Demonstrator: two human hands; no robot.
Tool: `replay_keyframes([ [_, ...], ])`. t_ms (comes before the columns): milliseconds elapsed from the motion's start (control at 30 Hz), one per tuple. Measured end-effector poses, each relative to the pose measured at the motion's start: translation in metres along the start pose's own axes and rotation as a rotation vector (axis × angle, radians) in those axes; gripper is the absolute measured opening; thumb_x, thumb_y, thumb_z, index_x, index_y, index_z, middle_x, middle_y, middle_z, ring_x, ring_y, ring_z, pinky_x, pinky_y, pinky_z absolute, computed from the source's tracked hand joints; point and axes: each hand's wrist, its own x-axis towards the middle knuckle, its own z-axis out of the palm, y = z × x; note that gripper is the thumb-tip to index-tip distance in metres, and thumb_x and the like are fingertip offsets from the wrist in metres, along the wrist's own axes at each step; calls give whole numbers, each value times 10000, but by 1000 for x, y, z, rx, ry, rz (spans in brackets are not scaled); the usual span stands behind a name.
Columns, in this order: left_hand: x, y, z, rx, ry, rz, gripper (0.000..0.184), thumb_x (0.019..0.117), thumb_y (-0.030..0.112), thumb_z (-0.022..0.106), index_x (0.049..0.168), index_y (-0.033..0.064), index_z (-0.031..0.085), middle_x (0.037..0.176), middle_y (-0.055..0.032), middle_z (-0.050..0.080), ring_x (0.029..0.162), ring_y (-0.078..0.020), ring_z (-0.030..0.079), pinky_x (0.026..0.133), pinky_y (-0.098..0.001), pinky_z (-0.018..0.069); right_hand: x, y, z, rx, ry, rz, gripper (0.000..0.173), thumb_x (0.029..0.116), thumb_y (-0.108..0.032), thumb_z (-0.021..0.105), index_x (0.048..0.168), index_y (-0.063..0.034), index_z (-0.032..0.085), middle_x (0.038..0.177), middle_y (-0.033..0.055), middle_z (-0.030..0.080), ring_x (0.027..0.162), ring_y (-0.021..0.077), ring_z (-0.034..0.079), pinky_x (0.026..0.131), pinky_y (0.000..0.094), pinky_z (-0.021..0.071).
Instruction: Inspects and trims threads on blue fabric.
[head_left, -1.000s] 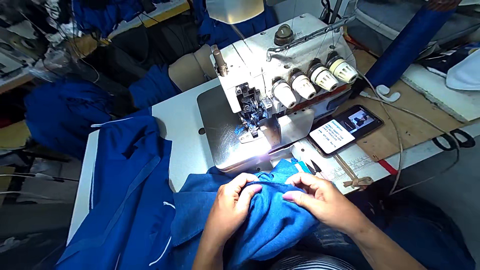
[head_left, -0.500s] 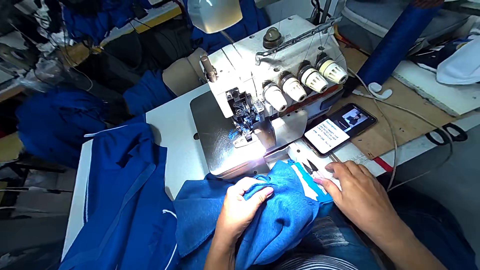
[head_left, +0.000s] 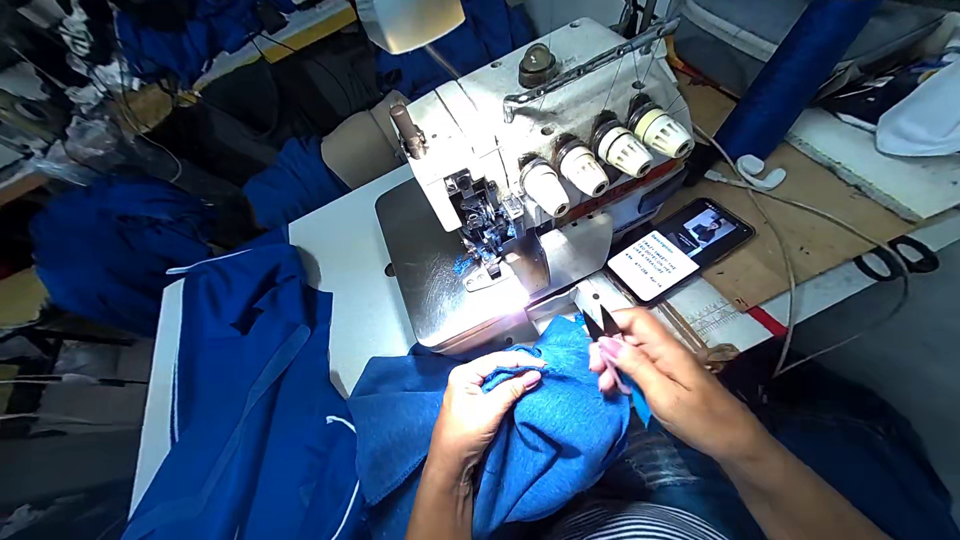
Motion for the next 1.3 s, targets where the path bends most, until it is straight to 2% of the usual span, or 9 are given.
replay_keyframes([
  [133, -3, -2, 0, -28, 28, 27, 109, 853, 3, 759, 948, 45, 794, 939, -62, 762, 875, -101, 717, 818, -252, 598, 15, 4, 18, 307, -188, 283, 142, 865, -183, 788, 971, -132, 710, 628, -40, 579, 505, 17, 500, 486, 168, 425],
  [233, -4, -1, 3, 38, 84, -1, 100, 850, 19, 769, 941, 52, 796, 902, -58, 764, 837, -98, 722, 790, -247, 604, 14, 14, 29, 104, -102, -5, 74, 876, -141, 750, 839, -120, 690, 639, -63, 577, 538, -15, 495, 500, 135, 398],
  [333, -5, -3, 6, 118, 118, 20, 74, 881, 48, 739, 939, 67, 781, 887, -37, 756, 832, -91, 716, 785, -248, 602, 10, 23, 41, -345, 126, -472, 49, 851, -130, 686, 845, -83, 697, 680, -41, 609, 578, -10, 511, 526, 143, 417],
  [400, -5, -5, 6, 123, 98, 50, 80, 894, 59, 730, 965, 70, 766, 911, -34, 751, 849, -95, 711, 795, -245, 594, 8, 26, 44, -426, 195, -579, 54, 844, -110, 682, 838, -59, 701, 701, -7, 652, 606, 20, 569, 549, 165, 466],
  [567, -4, -13, 1, 66, 62, 211, 94, 830, 31, 797, 913, 75, 788, 946, -40, 747, 912, -114, 709, 839, -254, 595, 5, 17, 36, -101, 67, -304, 45, 873, -125, 717, 850, -88, 728, 698, -79, 634, 602, -76, 519, 550, 78, 423],
  [733, -5, -14, 2, 105, 48, 214, 95, 833, 13, 781, 906, 73, 778, 934, -35, 748, 893, -108, 710, 828, -250, 597, 6, 2, 21, 323, 40, 28, 117, 900, -91, 703, 819, -164, 661, 566, -76, 527, 441, -24, 427, 427, 139, 368],
  [1100, -3, -8, 3, 160, -10, 133, 86, 861, 133, 791, 936, 94, 804, 900, -16, 737, 856, -90, 696, 781, -237, 587, 12, -1, 16, 177, 96, -106, 102, 915, -107, 686, 838, -162, 650, 592, -85, 524, 459, -21, 440, 433, 125, 376],
  [1200, -3, -9, 5, 167, -8, 277, 211, 889, 97, 759, 1099, 89, 761, 1053, -15, 753, 979, -98, 711, 884, -257, 596, 22, -5, 17, 15, 109, -187, 91, 902, -101, 677, 830, -150, 650, 621, -102, 534, 504, -41, 458, 458, 107, 378],
  [1300, 0, -13, 5, 188, -75, 431, 149, 914, 10, 692, 1033, 54, 771, 1092, -55, 753, 1065, -145, 701, 939, -296, 581, 32, -4, 18, -125, 107, -268, 86, 891, -102, 685, 816, -120, 648, 639, -91, 539, 531, -52, 457, 481, 99, 368],
])
